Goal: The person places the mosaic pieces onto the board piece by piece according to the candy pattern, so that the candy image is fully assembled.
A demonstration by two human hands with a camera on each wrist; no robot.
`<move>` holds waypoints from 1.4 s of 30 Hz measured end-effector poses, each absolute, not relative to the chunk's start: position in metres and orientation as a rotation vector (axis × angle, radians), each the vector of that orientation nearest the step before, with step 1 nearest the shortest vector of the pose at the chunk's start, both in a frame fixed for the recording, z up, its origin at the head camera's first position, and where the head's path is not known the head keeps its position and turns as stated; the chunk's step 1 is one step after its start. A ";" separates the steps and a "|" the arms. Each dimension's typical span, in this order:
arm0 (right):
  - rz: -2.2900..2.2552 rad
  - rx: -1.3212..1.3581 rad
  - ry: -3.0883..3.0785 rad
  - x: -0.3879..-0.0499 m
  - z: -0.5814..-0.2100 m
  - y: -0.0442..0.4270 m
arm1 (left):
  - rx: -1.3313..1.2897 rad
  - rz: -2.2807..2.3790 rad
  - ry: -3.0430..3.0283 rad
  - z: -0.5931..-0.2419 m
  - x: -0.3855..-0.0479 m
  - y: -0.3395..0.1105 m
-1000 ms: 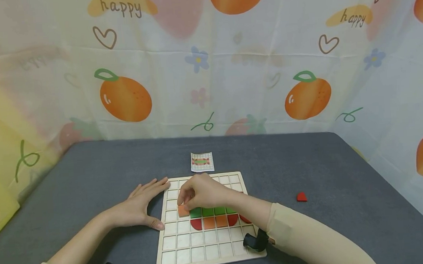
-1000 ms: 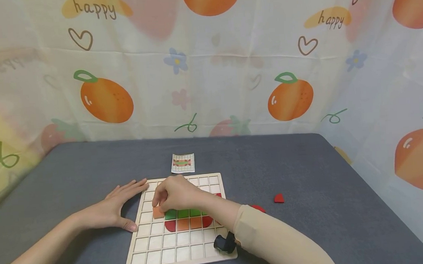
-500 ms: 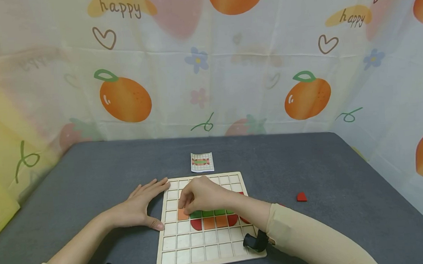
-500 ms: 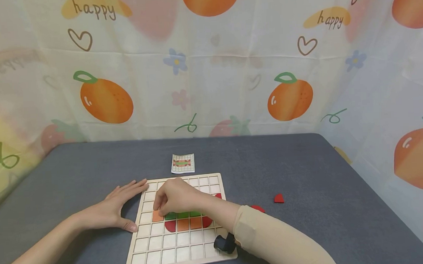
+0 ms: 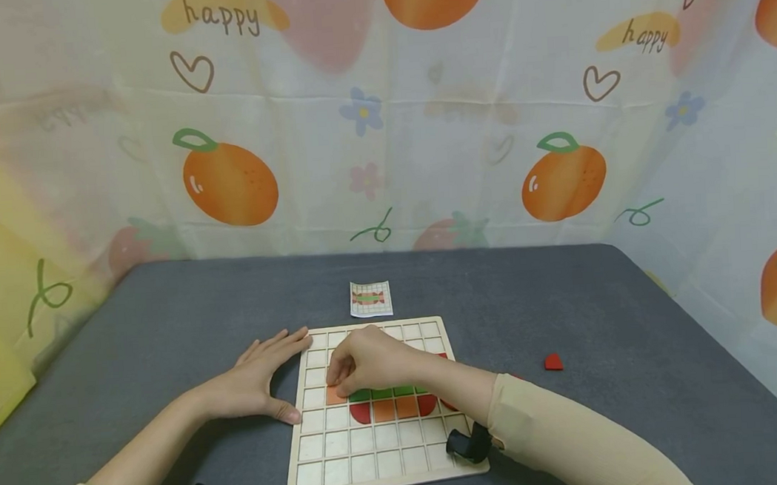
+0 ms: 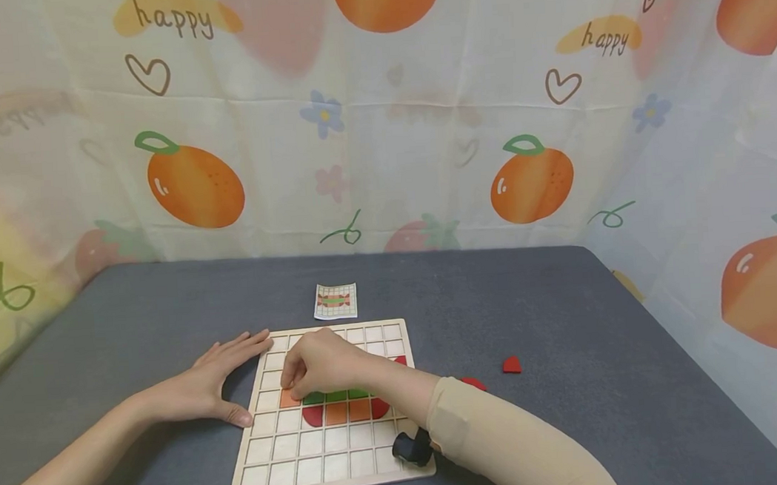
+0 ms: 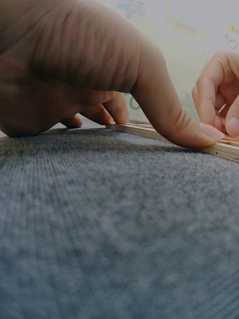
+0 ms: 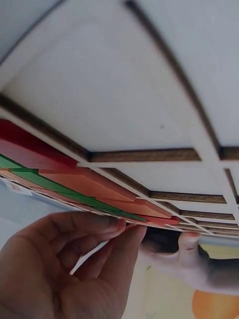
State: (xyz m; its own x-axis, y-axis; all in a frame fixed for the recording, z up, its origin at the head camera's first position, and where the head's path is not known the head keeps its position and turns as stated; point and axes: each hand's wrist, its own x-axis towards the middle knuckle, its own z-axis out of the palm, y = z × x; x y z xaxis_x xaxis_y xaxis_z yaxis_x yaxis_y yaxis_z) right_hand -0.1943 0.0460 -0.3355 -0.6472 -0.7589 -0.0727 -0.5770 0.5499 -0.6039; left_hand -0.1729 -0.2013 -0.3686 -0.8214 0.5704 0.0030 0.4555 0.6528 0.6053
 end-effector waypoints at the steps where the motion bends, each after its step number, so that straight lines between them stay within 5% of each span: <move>1: -0.797 -1.095 2.462 -0.195 -0.335 0.046 | 0.839 0.905 2.680 -0.369 -0.173 -0.201; 16: -0.840 -1.036 2.502 -0.205 -0.321 0.074 | 0.814 0.906 2.661 -0.367 -0.173 -0.200; 42: -0.779 -0.766 2.554 -0.221 -0.319 0.222 | 0.795 0.892 2.654 -0.366 -0.173 -0.200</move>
